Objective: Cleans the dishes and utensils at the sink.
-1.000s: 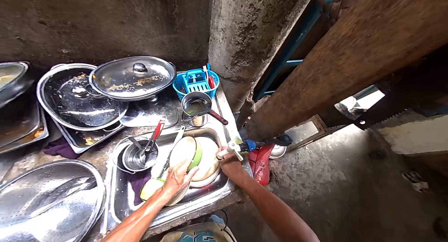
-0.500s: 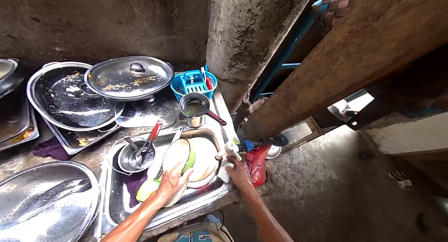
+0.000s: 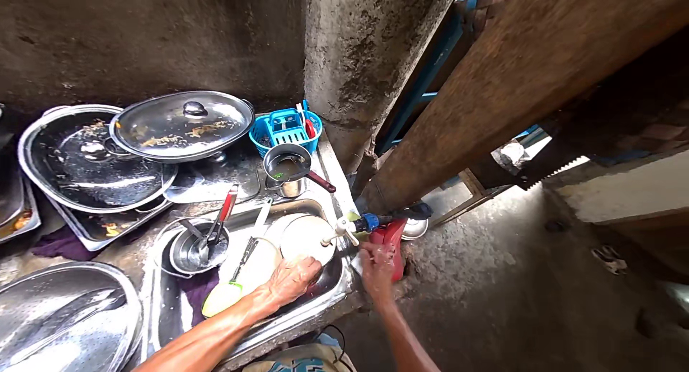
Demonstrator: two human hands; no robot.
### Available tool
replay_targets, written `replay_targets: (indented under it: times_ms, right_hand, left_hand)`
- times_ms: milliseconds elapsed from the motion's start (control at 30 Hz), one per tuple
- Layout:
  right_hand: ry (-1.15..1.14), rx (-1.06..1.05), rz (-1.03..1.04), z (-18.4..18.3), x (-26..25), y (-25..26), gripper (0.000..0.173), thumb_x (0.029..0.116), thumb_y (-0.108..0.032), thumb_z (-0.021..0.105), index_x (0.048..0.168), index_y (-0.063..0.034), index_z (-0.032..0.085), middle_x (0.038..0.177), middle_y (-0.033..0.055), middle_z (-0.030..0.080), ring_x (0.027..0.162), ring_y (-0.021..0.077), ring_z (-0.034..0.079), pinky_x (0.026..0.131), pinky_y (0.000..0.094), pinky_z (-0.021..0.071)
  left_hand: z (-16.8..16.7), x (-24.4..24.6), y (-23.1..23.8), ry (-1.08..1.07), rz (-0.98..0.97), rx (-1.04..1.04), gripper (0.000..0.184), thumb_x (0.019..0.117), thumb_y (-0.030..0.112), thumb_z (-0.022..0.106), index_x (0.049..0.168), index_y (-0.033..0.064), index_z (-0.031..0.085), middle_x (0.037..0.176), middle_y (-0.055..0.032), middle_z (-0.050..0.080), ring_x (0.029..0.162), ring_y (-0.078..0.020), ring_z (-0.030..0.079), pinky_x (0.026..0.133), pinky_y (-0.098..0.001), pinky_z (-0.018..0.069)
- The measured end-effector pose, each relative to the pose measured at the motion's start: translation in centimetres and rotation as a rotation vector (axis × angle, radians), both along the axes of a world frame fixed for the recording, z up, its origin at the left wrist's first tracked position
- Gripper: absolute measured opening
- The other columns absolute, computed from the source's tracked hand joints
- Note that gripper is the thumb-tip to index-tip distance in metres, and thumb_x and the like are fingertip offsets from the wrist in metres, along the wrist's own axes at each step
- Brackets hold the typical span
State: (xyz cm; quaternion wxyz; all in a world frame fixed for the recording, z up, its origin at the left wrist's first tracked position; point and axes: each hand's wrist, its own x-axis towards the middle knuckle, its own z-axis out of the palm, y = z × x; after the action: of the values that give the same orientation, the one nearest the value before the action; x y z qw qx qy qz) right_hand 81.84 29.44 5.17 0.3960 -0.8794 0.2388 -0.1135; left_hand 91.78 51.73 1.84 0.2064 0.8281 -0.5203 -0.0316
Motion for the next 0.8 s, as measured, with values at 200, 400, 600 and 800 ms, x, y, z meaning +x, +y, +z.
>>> replay_targets:
  times_ms: [200, 400, 600, 800]
  right_hand:
    - [0.105, 1.168, -0.123, -2.2, 3.9, 5.9, 0.058, 0.0989, -0.03, 0.063, 0.147, -0.006, 0.041, 0.125, 0.0186, 0.064, 0.103, 0.0286, 0.068, 0.079, 0.0472, 0.0602]
    - [-0.002, 1.096, -0.179, -3.3, 5.7, 7.5, 0.046, 0.1037, -0.014, 0.05, 0.148, -0.0049, 0.045, 0.133, 0.0177, 0.059, 0.113, 0.0239, 0.062, 0.09, 0.0449, 0.0547]
    - [-0.084, 1.105, -0.206, -4.0, 7.1, 8.8, 0.041, 0.1061, -0.006, 0.041, 0.147, 0.003, 0.043, 0.138, 0.0196, 0.055, 0.122, 0.0216, 0.056, 0.102, 0.0398, 0.0488]
    - [0.048, 1.077, -0.229, -3.6, 6.2, 7.1, 0.043, 0.1082, -0.019, 0.042, 0.148, -0.0034, 0.045, 0.139, 0.0189, 0.055, 0.12, 0.0244, 0.057, 0.097, 0.045, 0.0512]
  left_hand:
    - [0.4, 0.1, 0.1, -0.068, -0.095, -0.114, 0.017, 0.0968, 0.018, 0.058, 0.104, 0.0076, 0.07, 0.09, -0.0098, 0.071, 0.083, -0.0277, 0.071, 0.067, -0.0417, 0.0599]
    - [3.4, 4.4, -1.4, 0.544, 0.178, 0.39, 0.048, 0.1105, 0.034, 0.033, 0.126, -0.0001, 0.063, 0.119, -0.0251, 0.068, 0.113, -0.0423, 0.066, 0.095, -0.0628, 0.0499]
    - [1.4, 4.8, -6.4, 0.779, 0.383, 0.153, 0.033, 0.0994, 0.021, 0.059, 0.122, -0.0022, 0.066, 0.122, -0.0236, 0.067, 0.119, -0.0385, 0.062, 0.102, -0.0579, 0.0467]
    - [2.4, 5.5, -3.4, 0.552, 0.098, 0.664, 0.036, 0.1043, 0.027, 0.052, 0.122, 0.0, 0.067, 0.128, -0.0245, 0.065, 0.123, -0.0437, 0.059, 0.101, -0.0656, 0.0454]
